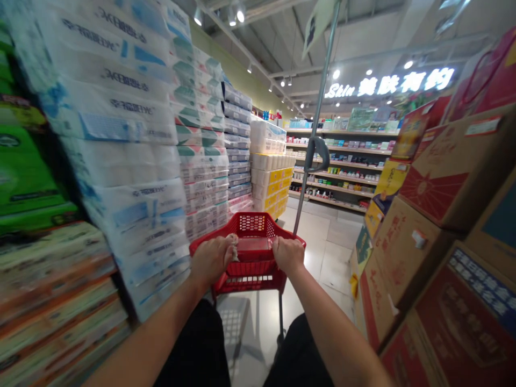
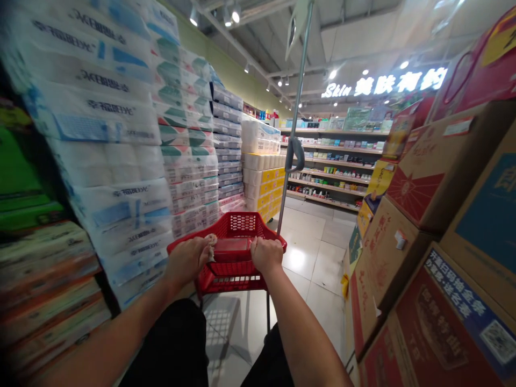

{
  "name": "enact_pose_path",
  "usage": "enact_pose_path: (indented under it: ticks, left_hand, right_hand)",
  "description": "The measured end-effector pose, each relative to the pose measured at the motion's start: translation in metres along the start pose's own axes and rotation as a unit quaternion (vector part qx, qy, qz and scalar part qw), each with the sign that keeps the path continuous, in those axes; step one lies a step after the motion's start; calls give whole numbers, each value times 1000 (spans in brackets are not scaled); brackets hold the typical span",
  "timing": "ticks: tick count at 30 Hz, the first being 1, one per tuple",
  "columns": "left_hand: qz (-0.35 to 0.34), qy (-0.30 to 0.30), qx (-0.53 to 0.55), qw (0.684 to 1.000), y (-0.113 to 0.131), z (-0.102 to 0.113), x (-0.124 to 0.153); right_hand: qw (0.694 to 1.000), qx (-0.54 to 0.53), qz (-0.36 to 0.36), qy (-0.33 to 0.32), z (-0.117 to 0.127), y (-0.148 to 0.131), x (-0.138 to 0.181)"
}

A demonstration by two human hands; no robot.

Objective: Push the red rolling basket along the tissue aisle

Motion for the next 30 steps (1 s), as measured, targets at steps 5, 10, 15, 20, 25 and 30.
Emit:
enact_pose_path:
  ticks: [5, 10, 15, 20, 25, 30]
  left_hand:
    - [78, -158, 2, 984, -11, -2, -24]
    - [64, -43, -21, 997, 1, 5, -8]
    - [45, -57, -2, 997, -3, 6, -3]
    - [58, -142, -14, 988, -12, 1, -19]
    - [-8, 8, -5, 1000, -5, -3, 5]
    - [-29, 35, 37, 998, -13, -12, 19]
  right_hand:
    - [1000, 8, -1, 0, 1, -2, 2]
    - [1000, 2, -8, 6, 4, 1, 2]
    - [1000, 3, 2, 3, 4, 3, 3]
    - [1000, 3, 2, 11, 2, 3, 5]
    - [1000, 9, 1, 4, 3, 6, 6]
    - [1000, 22, -5, -3, 3, 8, 5]
Point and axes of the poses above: each hand's wrist, its own x-axis away from the middle knuckle, its own z-axis out of the back of the hand, y = z × x, the point moved 5 cm from there along -x, towards the middle knuckle, and after that the axes turned 11 degrees about -y, right-handed, at the moved point
